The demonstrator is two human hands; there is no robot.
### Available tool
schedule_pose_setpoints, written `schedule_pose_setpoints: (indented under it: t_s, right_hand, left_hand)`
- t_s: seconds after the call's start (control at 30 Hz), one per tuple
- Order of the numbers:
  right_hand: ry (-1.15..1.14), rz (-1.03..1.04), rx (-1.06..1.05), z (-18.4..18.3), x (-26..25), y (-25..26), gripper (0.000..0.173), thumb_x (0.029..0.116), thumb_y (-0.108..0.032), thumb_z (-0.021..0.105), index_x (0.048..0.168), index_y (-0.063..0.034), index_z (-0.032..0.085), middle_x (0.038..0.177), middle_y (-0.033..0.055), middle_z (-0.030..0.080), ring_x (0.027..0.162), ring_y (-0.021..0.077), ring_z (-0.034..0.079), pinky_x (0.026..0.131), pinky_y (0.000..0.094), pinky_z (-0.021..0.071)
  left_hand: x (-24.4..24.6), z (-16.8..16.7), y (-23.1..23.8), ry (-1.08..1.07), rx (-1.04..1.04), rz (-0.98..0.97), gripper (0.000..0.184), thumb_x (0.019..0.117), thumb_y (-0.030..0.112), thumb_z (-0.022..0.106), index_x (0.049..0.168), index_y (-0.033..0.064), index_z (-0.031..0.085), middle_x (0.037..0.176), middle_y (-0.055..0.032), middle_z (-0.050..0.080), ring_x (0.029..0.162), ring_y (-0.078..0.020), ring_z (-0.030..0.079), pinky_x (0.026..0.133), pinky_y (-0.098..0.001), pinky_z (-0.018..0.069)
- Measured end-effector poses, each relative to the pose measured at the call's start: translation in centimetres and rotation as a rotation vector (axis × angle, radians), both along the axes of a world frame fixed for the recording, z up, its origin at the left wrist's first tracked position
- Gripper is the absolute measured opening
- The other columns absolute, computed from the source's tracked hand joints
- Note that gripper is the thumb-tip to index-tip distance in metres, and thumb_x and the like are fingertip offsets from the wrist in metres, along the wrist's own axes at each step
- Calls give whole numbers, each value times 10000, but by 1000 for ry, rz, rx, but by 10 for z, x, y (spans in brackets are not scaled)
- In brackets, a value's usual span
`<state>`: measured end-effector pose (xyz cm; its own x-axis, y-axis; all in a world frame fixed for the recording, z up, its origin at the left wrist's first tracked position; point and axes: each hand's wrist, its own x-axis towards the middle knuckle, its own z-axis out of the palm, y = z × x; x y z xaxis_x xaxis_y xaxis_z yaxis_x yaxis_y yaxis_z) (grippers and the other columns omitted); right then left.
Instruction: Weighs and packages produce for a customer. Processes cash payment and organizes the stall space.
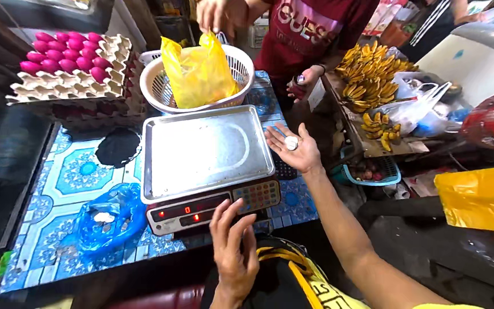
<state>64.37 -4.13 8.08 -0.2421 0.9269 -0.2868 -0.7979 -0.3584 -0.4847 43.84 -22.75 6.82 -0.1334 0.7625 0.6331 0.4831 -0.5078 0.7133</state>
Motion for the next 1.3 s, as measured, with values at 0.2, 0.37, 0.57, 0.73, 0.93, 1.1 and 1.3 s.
schedule_pose_setpoints:
  t_s: [0.2, 0.37, 0.57, 0.73, 0.93, 1.1, 1.3]
  right_hand:
    - [-23, 213, -43, 37, 4, -55, 996, 1004, -705, 5, 1428, 59, 485, 1429, 224, 579, 1317, 317, 588, 1105, 397, 492]
    - [-80, 354, 57, 48, -52, -75, 729, 1100, -421, 66, 1326, 52, 573, 1361, 200, 625, 1234, 287, 641, 1052, 363, 534]
    - [-124, 635, -152, 33, -235, -124, 416, 1086, -172, 310, 969, -93, 701, 959, 30, 711, 896, 106, 696, 836, 239, 586]
    - [-344, 734, -699, -17, -377, -139, 149, 1057, -53, 447, 1095, 17, 573, 897, 97, 649, 767, 153, 680, 723, 267, 598]
    - [-846, 705, -268, -94, -468, -103, 338, 1059, -65, 505, 1378, 46, 528, 1346, 203, 582, 1179, 255, 588, 997, 405, 479]
    - [-1524, 725, 578, -125, -486, -86, 401, 1000, -85, 589, 1393, -6, 587, 1491, 246, 502, 1425, 453, 404, 1142, 618, 355]
    - [-1949, 693, 484, -158, -504, -32, 647, 854, -75, 737, 1465, -45, 524, 1488, 333, 435, 1389, 575, 356, 1022, 763, 330]
  left_hand:
    - [13, -9, -17, -53, -22, -38, 149, 1038, 155, 516, 1068, 116, 657, 1292, -86, 662, 1360, -254, 513, 1169, -392, 391]
    - [-27, -11, -23, -52, 55, 147, 143, 999, 92, 547, 1051, 69, 677, 1208, -127, 694, 1259, -271, 588, 1105, -376, 456]
    - [-199, -40, -14, 125, -312, 690, 228, 954, 119, 610, 1124, 69, 752, 1405, -213, 581, 1374, -407, 467, 1150, -520, 373]
    - [-332, -104, -2, -28, -964, 731, 277, 1010, 198, 598, 1256, 160, 719, 1557, -286, 379, 1417, -529, 338, 1109, -663, 332]
    - [-395, -137, 23, -112, -1242, 612, 287, 1012, 199, 619, 1275, 115, 696, 1545, -340, 352, 1381, -556, 375, 1087, -663, 359]
    - [-395, -137, 25, -186, -1367, 513, 403, 962, 233, 714, 1300, 28, 634, 1480, -337, 404, 1295, -490, 490, 1035, -576, 458]
    - [-394, -133, 24, -315, -1321, 414, 481, 900, 57, 745, 1349, -28, 592, 1402, -308, 522, 1291, -425, 532, 1077, -528, 449]
